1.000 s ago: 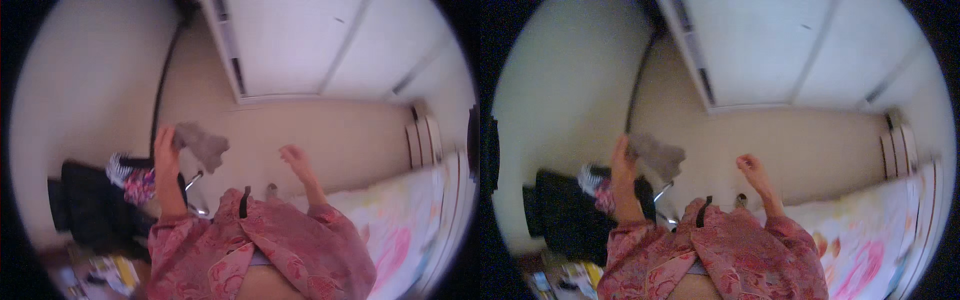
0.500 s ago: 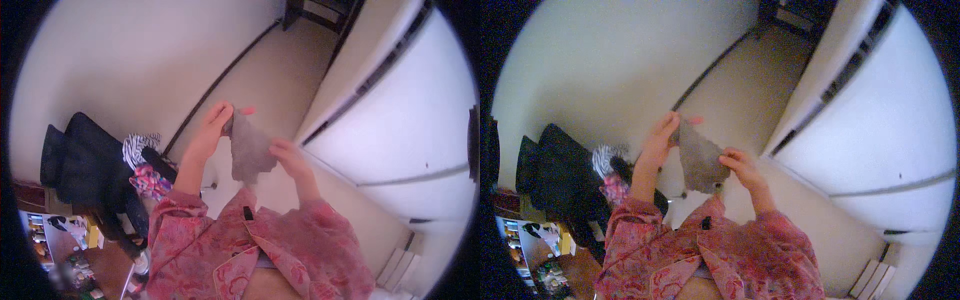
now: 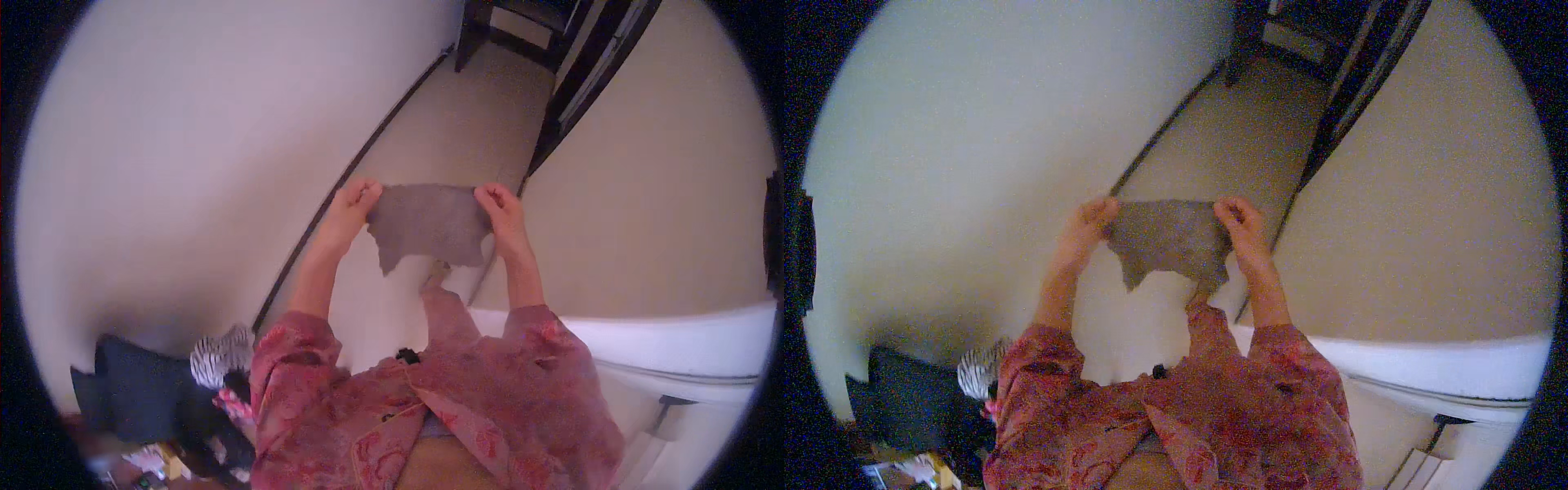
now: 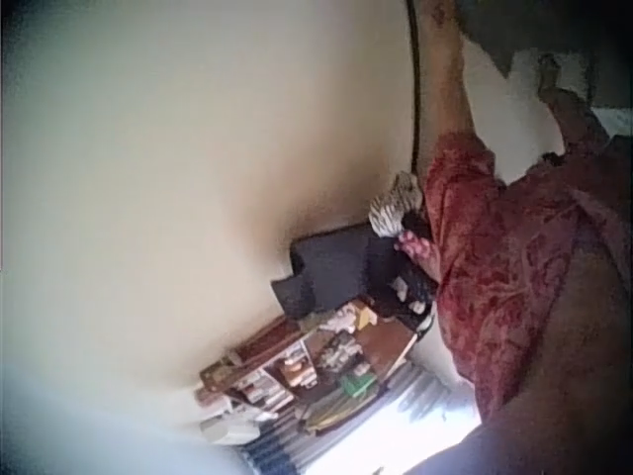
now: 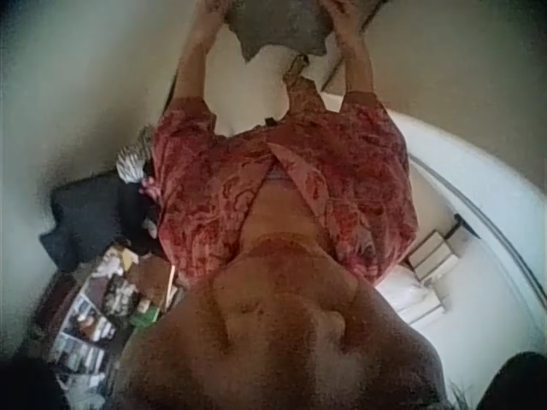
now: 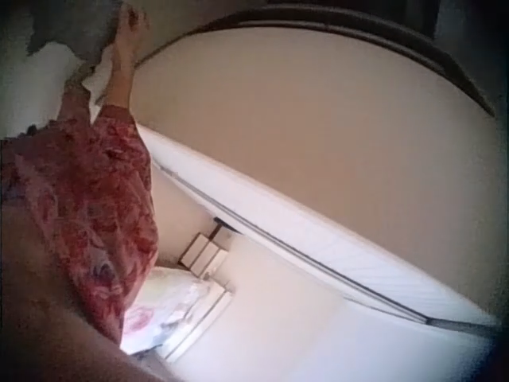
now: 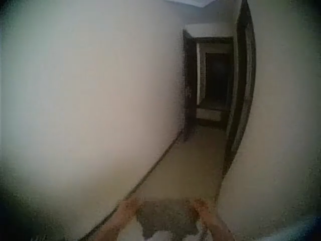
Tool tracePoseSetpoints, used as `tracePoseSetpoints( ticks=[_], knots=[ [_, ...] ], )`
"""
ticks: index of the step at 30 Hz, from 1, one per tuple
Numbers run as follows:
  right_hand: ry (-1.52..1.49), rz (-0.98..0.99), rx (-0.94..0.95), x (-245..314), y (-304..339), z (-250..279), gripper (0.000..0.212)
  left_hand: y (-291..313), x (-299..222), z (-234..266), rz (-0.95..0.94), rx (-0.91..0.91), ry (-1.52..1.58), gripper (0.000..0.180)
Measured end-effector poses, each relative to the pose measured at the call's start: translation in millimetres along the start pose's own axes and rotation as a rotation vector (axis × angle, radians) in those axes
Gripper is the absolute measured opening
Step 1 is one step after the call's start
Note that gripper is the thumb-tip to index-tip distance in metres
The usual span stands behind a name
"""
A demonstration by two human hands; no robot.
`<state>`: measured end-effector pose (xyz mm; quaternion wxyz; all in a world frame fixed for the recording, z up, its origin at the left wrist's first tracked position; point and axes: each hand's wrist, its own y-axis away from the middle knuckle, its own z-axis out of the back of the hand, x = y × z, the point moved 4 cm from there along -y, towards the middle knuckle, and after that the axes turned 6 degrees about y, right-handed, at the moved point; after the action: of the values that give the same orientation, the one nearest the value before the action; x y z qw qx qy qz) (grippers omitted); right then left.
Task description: Cleaning a bedside table with a cloth after washing the cloth in a sink.
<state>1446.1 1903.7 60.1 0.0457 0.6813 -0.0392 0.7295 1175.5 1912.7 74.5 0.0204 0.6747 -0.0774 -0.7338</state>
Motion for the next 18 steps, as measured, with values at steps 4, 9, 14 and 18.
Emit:
tracePoseSetpoints(
  ticks=[4,9,14,18],
  knots=[
    [0.276,0.048,-0.078,-9,-130,32,0.027,-116,34,-26,0.069,-0.014,0.080,0.036],
    [0.351,0.186,-0.072,19,-223,15,0.024,-198,33,-81,0.257,0.105,0.344,0.039],
    [0.462,0.459,0.327,56,-284,-20,0.030,-287,-4,-132,-0.097,0.240,0.494,0.038],
    [0.631,0.454,0.423,35,-368,-13,0.028,-368,10,-143,0.250,0.152,1.096,0.038]
  ],
)
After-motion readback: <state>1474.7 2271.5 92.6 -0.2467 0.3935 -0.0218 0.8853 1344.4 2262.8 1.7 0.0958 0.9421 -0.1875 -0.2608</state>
